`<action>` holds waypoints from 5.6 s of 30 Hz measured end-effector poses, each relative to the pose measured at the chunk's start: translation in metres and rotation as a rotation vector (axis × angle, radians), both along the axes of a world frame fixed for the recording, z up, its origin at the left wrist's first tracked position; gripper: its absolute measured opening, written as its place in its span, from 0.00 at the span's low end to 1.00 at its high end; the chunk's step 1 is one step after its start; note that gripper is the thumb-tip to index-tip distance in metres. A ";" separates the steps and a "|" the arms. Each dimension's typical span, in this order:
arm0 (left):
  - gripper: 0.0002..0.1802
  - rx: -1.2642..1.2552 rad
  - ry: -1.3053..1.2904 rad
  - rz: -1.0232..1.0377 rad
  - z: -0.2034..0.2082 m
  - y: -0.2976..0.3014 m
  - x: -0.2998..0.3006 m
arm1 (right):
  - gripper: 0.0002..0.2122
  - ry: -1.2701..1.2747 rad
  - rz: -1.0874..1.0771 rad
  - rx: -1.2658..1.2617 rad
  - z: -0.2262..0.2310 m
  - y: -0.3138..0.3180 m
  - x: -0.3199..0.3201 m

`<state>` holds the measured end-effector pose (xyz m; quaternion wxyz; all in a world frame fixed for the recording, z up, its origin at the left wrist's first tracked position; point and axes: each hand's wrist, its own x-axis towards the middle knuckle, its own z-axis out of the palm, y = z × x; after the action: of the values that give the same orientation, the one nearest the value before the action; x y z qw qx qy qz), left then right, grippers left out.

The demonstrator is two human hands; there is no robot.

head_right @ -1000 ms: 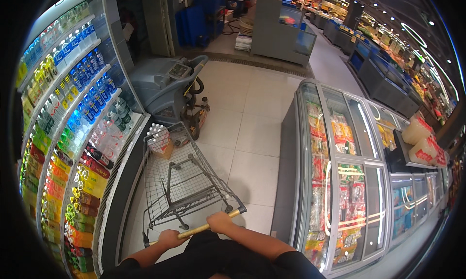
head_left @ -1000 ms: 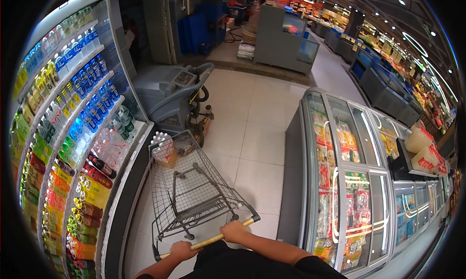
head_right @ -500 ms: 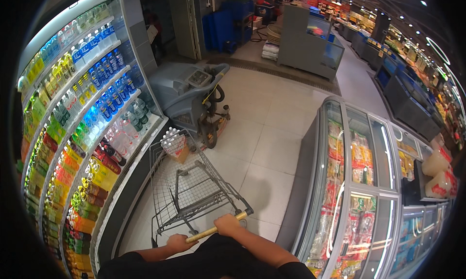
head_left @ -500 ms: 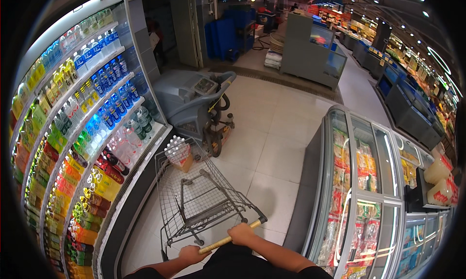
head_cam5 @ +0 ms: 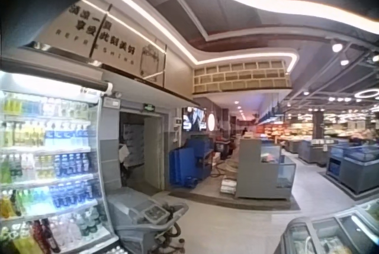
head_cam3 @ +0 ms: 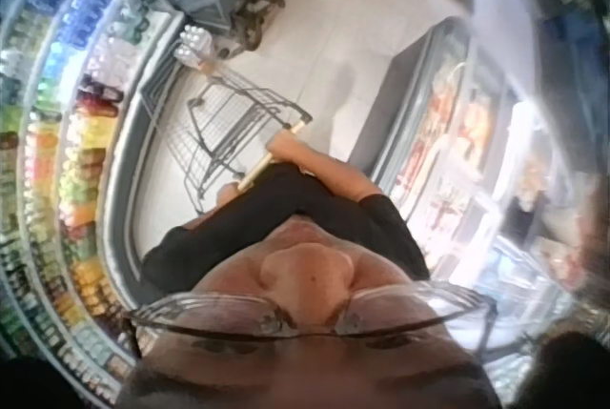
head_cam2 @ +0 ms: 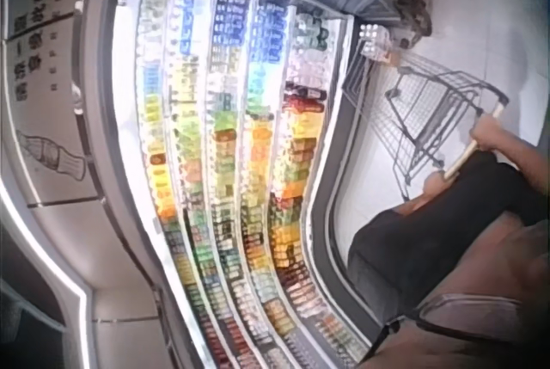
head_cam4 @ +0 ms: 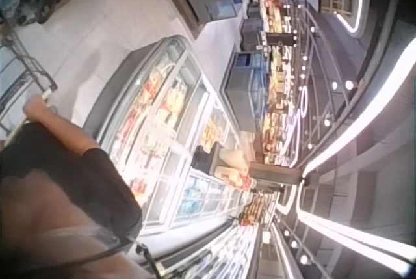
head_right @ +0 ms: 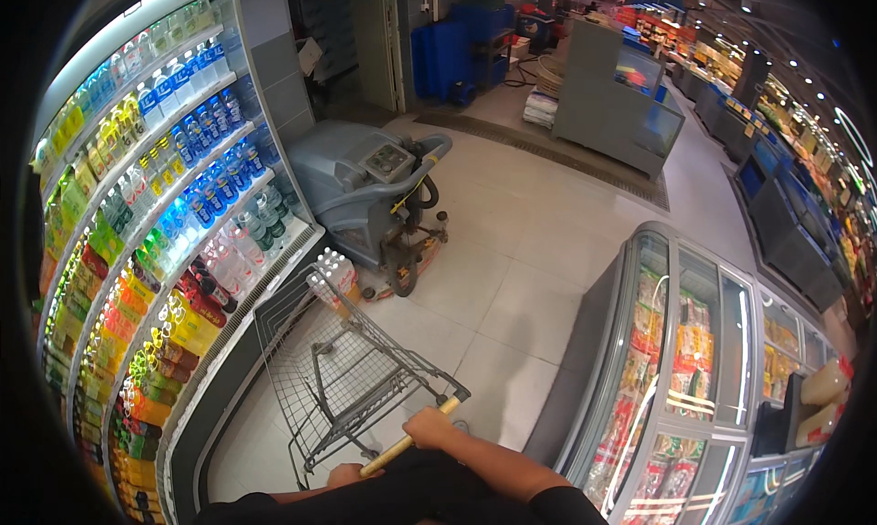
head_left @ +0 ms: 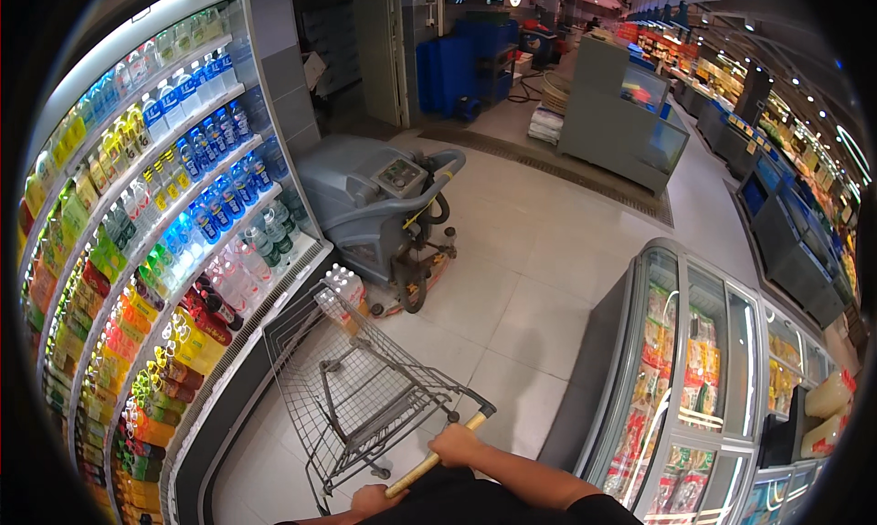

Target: The person unloads bottles of water and sports drinks from a shopping cart onto refrigerator shelves, pushes the cart along the beverage aisle, and picks bottles of tea and juice from the shelves, placing them into the shopping cart by hand.

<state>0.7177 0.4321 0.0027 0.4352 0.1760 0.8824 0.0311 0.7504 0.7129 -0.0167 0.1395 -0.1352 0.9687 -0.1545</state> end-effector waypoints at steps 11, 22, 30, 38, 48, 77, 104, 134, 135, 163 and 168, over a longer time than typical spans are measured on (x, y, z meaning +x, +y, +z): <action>0.31 -0.020 -0.087 0.305 0.003 0.084 -0.003 | 0.07 -0.069 0.163 0.024 0.005 0.083 -0.057; 0.21 0.036 0.014 0.443 0.001 0.158 0.008 | 0.05 -0.017 0.382 -0.022 0.002 0.155 -0.101; 0.21 0.020 0.044 0.602 -0.033 0.236 0.023 | 0.04 0.047 0.542 -0.013 0.002 0.228 -0.131; 0.20 -0.006 0.059 0.789 -0.016 0.323 0.024 | 0.04 0.109 0.656 -0.038 -0.010 0.287 -0.163; 0.18 -0.076 0.118 0.866 0.017 0.384 -0.006 | 0.05 0.116 0.758 -0.085 -0.004 0.321 -0.209; 0.20 0.032 0.074 1.070 -0.014 0.487 -0.137 | 0.08 0.011 1.143 -0.010 -0.003 0.363 -0.422; 0.23 -0.462 0.675 1.468 -0.029 0.578 -0.239 | 0.07 0.151 1.440 -0.287 -0.034 0.338 -0.549; 0.22 -0.538 0.854 1.578 -0.048 0.359 -0.311 | 0.07 0.181 1.610 0.040 -0.005 0.067 -0.621; 0.20 -0.532 0.867 1.589 -0.051 0.346 -0.316 | 0.07 0.181 1.607 0.041 -0.005 0.053 -0.626; 0.10 -0.501 0.899 1.574 -0.051 0.117 -0.390 | 0.06 0.180 1.676 -0.012 -0.012 -0.205 -0.706; 0.12 -0.576 0.916 1.623 -0.051 0.082 -0.415 | 0.05 0.154 1.722 -0.048 -0.009 -0.250 -0.728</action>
<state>0.3030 0.5139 -0.0480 -0.0773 -0.6034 0.7930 0.0332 0.0223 0.4630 -0.0257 0.1389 -0.8350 0.5324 -0.0059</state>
